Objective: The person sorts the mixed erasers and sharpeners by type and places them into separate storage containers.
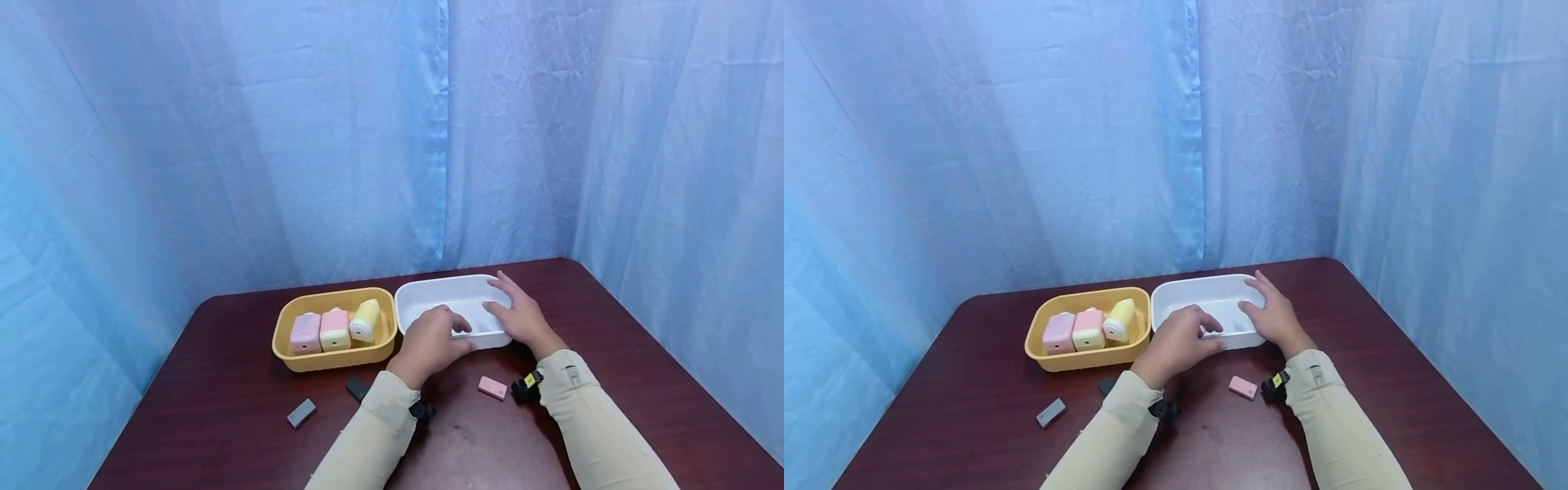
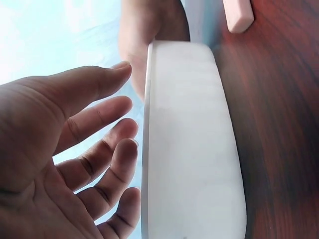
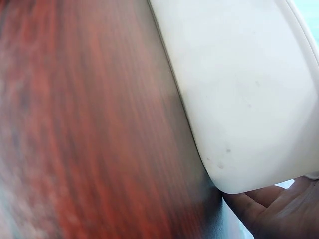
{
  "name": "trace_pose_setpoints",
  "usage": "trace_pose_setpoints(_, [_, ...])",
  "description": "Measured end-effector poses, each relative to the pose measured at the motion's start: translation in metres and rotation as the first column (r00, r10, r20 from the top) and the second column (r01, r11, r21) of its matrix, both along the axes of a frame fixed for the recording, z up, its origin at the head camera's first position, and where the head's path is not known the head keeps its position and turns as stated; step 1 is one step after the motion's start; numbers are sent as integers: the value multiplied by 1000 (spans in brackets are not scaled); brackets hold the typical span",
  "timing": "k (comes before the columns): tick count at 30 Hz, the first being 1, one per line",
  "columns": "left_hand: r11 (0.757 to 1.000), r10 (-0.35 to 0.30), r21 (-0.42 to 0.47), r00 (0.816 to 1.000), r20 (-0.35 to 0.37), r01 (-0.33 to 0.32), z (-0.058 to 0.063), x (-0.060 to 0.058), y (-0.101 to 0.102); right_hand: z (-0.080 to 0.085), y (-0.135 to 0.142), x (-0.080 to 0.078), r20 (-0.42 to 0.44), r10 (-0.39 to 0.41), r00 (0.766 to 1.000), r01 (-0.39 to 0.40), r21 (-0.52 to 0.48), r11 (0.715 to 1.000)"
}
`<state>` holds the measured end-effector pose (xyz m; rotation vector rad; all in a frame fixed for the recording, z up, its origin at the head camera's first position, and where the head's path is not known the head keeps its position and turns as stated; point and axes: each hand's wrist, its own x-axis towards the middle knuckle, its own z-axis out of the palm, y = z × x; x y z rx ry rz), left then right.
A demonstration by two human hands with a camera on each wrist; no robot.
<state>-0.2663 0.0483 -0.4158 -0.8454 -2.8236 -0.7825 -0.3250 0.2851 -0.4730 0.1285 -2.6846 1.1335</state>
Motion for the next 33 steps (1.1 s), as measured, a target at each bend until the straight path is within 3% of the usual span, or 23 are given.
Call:
trace_pose_setpoints(17, [983, -143, -116, 990, -10, 141, -9, 15, 22, -3, 2, -2, -14, 3, 1000, -3, 0, 1000])
trace_pose_setpoints(22, [973, -170, -150, 984, 44, 175, -16, 19, 25, -4, 2, -3, -19, 5, 1000, -5, 0, 1000])
trace_pose_setpoints(33, [971, -145, -162, 972, 187, 176, -28, 16, 25, -4, 2, -3, -13, 2, 1000, -2, -3, 1000])
